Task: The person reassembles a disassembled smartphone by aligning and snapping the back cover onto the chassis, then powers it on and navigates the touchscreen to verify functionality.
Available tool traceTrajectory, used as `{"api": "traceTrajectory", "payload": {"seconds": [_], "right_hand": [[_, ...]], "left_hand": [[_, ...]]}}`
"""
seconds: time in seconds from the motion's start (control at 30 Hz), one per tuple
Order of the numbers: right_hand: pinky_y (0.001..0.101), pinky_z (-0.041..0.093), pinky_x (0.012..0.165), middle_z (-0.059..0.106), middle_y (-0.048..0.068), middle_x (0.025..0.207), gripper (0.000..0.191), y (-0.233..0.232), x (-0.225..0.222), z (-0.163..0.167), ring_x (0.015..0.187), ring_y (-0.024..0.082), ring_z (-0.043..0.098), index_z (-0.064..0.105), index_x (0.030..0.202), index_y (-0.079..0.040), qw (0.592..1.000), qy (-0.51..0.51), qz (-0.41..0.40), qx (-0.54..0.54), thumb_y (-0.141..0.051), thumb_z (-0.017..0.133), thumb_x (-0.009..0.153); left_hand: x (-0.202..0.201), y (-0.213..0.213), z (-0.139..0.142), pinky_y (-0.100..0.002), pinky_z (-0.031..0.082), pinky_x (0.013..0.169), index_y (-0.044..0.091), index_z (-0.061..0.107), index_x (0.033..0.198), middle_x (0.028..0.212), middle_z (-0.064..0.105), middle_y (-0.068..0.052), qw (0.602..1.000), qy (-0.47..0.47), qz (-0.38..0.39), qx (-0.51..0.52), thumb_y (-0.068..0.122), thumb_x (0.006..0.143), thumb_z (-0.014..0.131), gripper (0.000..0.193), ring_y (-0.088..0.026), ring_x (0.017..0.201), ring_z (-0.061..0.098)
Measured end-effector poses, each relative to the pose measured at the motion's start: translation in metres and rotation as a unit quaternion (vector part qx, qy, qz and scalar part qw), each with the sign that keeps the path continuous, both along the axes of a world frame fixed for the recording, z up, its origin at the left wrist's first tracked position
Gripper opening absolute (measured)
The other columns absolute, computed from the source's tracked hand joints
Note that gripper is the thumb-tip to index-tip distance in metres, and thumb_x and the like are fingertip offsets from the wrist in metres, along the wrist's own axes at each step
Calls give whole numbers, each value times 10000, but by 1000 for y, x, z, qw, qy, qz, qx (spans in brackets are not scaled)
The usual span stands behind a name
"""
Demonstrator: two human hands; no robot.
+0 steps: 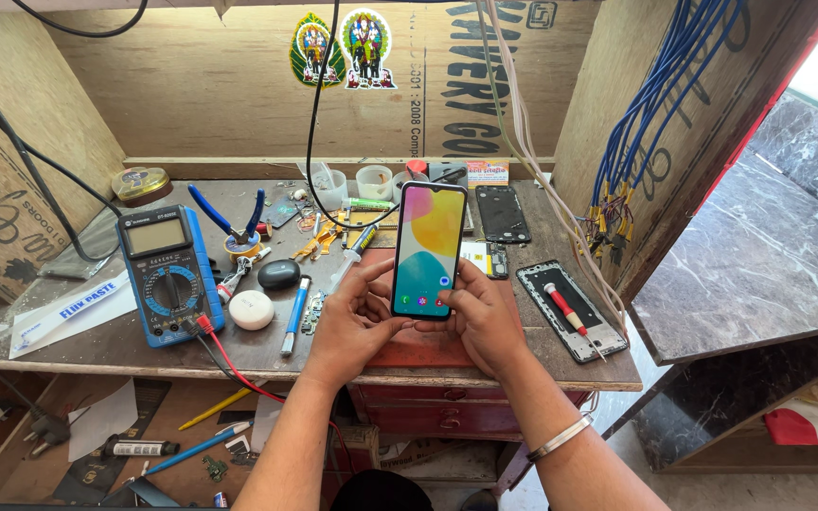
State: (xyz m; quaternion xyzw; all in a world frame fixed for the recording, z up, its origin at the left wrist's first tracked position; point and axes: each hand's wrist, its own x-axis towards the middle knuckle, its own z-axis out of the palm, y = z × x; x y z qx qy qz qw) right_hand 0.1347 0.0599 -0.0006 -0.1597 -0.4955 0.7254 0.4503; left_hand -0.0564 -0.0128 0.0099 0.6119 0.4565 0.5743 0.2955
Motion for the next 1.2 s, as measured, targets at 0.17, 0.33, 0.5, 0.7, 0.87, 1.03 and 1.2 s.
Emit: {"api": "traceTrajectory", "payload": {"seconds": [0.17,0.33,0.5,0.7,0.87,1.03,1.2], "right_hand": [[380,656,770,664,116,1192,455,0,-1,1,963,199,721,461,1398,-27,1000,-19,-12,2,-42,519,948],[349,635,769,659,111,1199,474,-4,-2,4,984,180,703,459,1399,-24,998,-53,-25,24,-12,610,950],[358,641,769,665,121,1193,481,-2,0,2,973,195,711,458,1408,-17,999,-41,-19,27,-22,580,943],[394,648,784,660,131,1215,454,2,1,-2,961,216,724,462,1402,-13,1000,-5,1,2,-64,446,951],[373,645,769,663,115,1185,454,-1,-2,0,977,193,712,461,1398,-19,999,-34,-18,15,-50,581,961],[347,650,759,678,100,1172,497,-4,-1,4,980,182,718,470,1388,-30,999,-31,-14,18,-46,655,927],[348,644,751,682,112,1162,479,-5,-1,6,965,181,716,486,1392,-26,999,-31,-20,15,-66,651,944]], "left_hand": [[0,0,0,-192,542,636,99,564,1425,957,659,-4,1000,3,4,0,-12,707,883,794,-45,746,628],[0,-1,1,-193,546,637,102,571,1424,952,652,-3,1000,11,8,2,0,706,890,792,-46,751,632],[1,0,1,-195,549,632,102,570,1419,959,655,-4,1000,10,9,2,2,706,893,789,-49,748,633],[1,-1,2,-195,557,635,103,564,1424,959,659,-7,1000,9,6,-3,0,707,885,792,-50,751,645],[1,-1,1,-198,549,635,93,567,1418,960,656,-6,1000,5,2,8,-8,714,886,779,-50,744,632],[1,-1,1,-196,539,628,99,571,1420,944,641,-3,1000,3,1,11,-16,713,880,780,-50,735,620],[1,-3,3,-189,541,622,111,572,1417,948,641,5,1000,11,6,5,-16,712,875,778,-44,734,623]]}}
